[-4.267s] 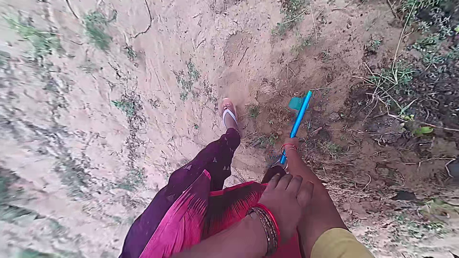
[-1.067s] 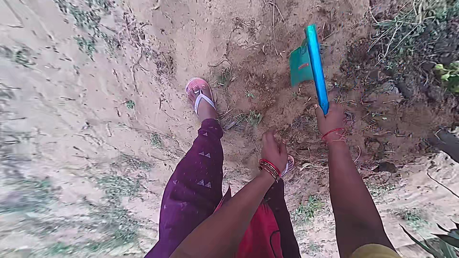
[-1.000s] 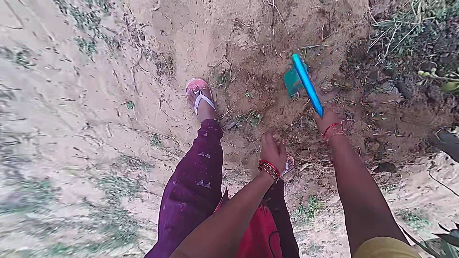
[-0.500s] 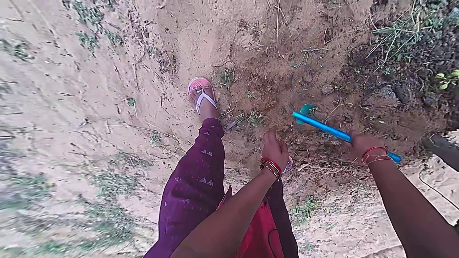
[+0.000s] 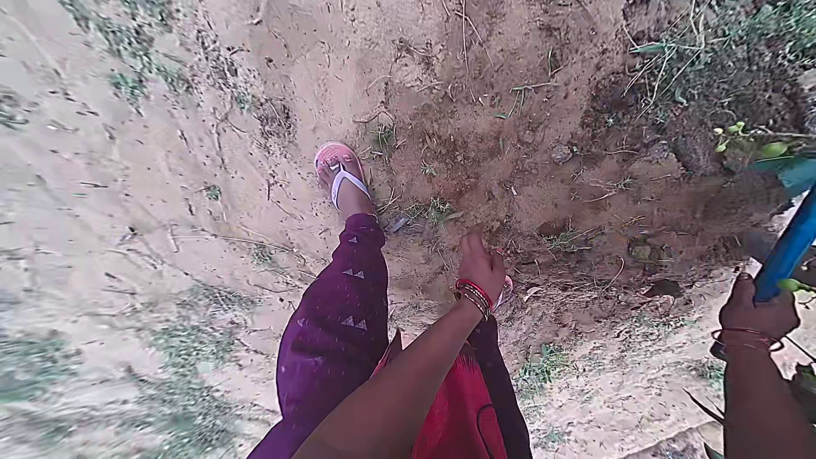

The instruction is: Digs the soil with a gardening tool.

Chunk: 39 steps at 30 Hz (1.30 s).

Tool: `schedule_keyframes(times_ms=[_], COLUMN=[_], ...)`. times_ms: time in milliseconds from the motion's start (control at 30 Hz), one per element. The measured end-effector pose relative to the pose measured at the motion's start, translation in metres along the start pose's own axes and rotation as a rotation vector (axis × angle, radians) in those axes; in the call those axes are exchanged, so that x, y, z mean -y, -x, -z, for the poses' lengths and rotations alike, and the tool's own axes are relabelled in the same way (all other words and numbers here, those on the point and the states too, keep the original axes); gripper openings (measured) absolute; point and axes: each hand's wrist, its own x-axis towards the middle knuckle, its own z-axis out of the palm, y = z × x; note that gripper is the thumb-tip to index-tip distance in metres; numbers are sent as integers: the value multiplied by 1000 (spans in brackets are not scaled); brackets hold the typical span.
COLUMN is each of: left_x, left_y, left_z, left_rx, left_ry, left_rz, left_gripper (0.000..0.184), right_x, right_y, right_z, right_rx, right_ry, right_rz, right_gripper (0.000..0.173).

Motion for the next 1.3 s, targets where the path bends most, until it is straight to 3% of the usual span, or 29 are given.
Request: schedule_keyframes(times_ms=[200,400,500,600,667,833,933,1000,1133,1300], left_x=[2,5,6,9,12,23,35,42,49,49], left_y=[3,4,5,4,3,2,1,-3,-5,-4], left_z=[-3,0,-1,0,-1,-3,-11,-14,-15,-18], left_rx=[-22,-42,-49,-60,-69,-135,-372,-491,-521,-479], left_ry=[-2,19,41,65,81,107,232,326,368,346], left_rz=[-40,-62,-62,-52,-51,-45,-94,-91,-45,-9], left_gripper=[58,56,56,57,57,53,54,56,61,60], right_x=[18,35,53,74,81,101,123,134,134,113], right_y=[18,24,32,63,87,131,135,130,99,60], right_z=[-42,-53,-51,-62,-78,-124,-141,-163,-193,-136], right_rx=[-205,-389,-370,-202,-30,457,847,991,1061,914], right_ry=[-251,-511,-672,-772,-614,-125,310,576,849,886], right_rz=[-167,-137,-65,53,184,617,751,816,878,769], right_gripper=[54,55,43,37,46,45,51,52,47,49])
